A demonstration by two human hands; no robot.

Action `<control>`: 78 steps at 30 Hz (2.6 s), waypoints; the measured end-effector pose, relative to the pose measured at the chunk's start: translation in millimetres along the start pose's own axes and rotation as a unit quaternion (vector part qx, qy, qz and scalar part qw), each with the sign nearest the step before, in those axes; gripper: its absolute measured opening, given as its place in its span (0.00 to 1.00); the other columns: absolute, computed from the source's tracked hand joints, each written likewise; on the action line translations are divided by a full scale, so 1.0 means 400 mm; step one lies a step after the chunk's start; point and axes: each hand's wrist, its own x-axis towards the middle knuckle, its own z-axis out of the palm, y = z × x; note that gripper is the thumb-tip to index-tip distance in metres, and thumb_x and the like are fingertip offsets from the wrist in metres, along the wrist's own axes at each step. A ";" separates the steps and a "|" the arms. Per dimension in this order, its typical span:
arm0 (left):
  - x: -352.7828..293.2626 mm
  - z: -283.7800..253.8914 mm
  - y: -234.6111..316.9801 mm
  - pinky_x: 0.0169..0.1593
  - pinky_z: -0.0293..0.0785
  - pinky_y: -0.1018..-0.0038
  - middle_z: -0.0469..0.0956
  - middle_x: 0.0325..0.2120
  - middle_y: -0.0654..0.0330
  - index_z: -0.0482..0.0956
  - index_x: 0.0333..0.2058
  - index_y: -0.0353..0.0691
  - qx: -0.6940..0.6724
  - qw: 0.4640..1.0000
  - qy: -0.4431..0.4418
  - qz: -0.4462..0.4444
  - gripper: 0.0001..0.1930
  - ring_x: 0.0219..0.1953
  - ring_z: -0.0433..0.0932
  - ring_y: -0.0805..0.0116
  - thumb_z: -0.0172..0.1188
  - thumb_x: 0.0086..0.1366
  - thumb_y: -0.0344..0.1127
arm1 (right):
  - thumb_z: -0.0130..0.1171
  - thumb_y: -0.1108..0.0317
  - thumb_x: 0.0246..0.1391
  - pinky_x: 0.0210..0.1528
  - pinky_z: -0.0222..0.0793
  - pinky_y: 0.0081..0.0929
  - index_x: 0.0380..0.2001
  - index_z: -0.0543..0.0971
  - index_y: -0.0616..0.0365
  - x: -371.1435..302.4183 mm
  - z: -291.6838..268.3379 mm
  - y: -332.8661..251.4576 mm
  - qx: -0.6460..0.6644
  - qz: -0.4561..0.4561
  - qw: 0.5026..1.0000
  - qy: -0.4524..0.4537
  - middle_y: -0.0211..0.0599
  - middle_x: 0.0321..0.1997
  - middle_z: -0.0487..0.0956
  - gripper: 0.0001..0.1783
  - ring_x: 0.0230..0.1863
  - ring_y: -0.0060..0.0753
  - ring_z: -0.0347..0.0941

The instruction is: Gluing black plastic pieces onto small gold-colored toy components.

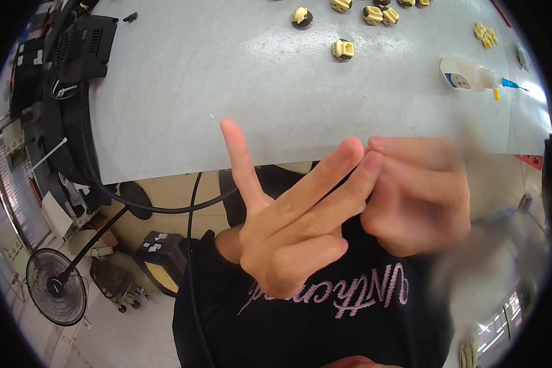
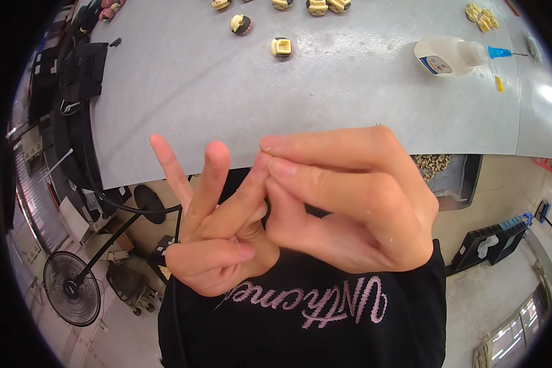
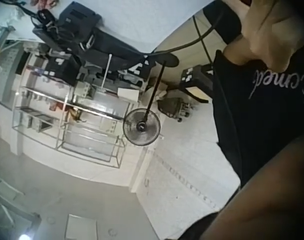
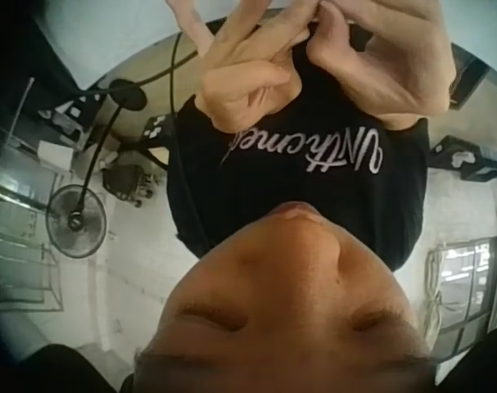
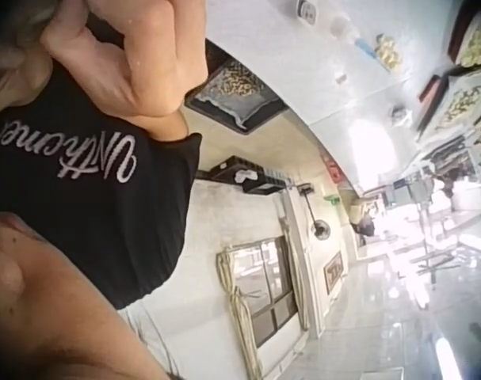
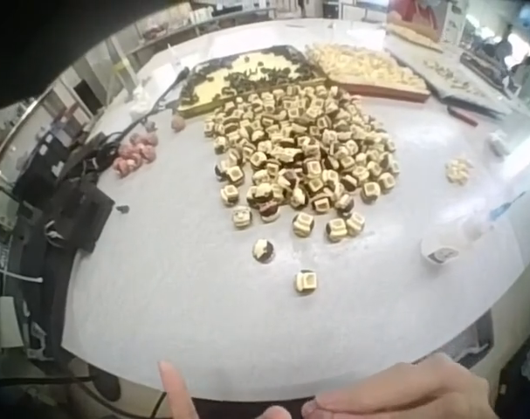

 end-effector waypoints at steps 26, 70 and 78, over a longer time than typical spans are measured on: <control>-0.008 -0.005 -0.024 0.55 0.22 0.33 0.75 0.39 0.48 0.56 0.13 0.44 0.142 0.984 -0.063 0.092 0.20 0.62 0.50 0.51 0.60 0.53 0.34 | 0.58 0.83 0.28 0.25 0.65 0.21 0.27 0.74 0.63 -0.002 -0.014 -0.013 -0.052 0.050 0.997 0.009 0.42 0.25 0.75 0.15 0.24 0.30 0.69; -0.022 0.011 -0.067 0.53 0.16 0.32 0.76 0.40 0.53 0.59 0.14 0.45 0.021 0.990 -0.038 0.135 0.16 0.63 0.48 0.54 0.59 0.50 0.27 | 0.55 0.82 0.42 0.32 0.70 0.20 0.30 0.73 0.66 -0.010 -0.027 -0.014 0.074 0.121 0.990 -0.018 0.48 0.28 0.76 0.08 0.30 0.33 0.73; -0.007 0.014 -0.069 0.54 0.14 0.34 0.75 0.40 0.49 0.59 0.15 0.44 0.033 0.983 -0.027 0.178 0.15 0.62 0.49 0.53 0.58 0.50 0.26 | 0.52 0.83 0.44 0.34 0.72 0.22 0.31 0.73 0.66 -0.018 -0.028 -0.025 0.063 0.125 0.990 -0.020 0.50 0.32 0.74 0.08 0.31 0.33 0.74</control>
